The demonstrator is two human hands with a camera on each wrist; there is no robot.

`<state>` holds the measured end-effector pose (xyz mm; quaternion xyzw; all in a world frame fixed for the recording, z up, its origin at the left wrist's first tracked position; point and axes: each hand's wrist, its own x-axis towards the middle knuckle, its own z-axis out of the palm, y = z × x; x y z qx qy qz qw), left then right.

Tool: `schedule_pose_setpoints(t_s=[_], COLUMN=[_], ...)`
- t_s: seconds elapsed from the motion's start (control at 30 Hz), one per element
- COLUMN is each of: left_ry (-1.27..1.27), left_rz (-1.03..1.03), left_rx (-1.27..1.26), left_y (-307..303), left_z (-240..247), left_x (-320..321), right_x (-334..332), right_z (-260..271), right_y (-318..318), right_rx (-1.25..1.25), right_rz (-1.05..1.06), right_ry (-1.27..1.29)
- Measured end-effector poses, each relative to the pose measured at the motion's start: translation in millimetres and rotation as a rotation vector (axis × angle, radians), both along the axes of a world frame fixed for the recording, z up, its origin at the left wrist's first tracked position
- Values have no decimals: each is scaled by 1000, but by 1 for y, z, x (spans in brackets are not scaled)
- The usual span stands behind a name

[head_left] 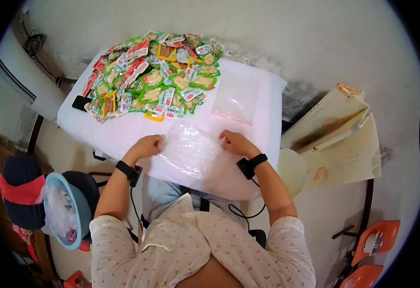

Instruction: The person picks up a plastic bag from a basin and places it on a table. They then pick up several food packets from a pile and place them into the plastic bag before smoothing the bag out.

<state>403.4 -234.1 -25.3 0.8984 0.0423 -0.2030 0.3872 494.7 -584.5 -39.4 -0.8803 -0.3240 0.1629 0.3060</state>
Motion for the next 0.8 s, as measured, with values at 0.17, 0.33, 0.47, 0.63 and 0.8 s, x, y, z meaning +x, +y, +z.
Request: schedule_pose_setpoints(t_s=[0.17, 0.33, 0.47, 0.63, 0.8], left_ry=[-482, -979, -738, -489, -356], left_rz=[100, 442, 268, 249, 204], left_rx=[-245, -485, -469, -396, -238], left_y=[7, -59, -117, -164, -169], left_z=[24, 85, 33, -35, -41], left_x=[75, 135, 172, 186, 184], right_x=[16, 54, 89, 90, 84], right_z=[59, 79, 16, -24, -41], right_y=[-7, -29, -33, -27, -27], right_rx=[443, 953, 935, 725, 340], right_rz=[-150, -460, -672, -763, -768], right_ry=[372, 43, 46, 14, -246])
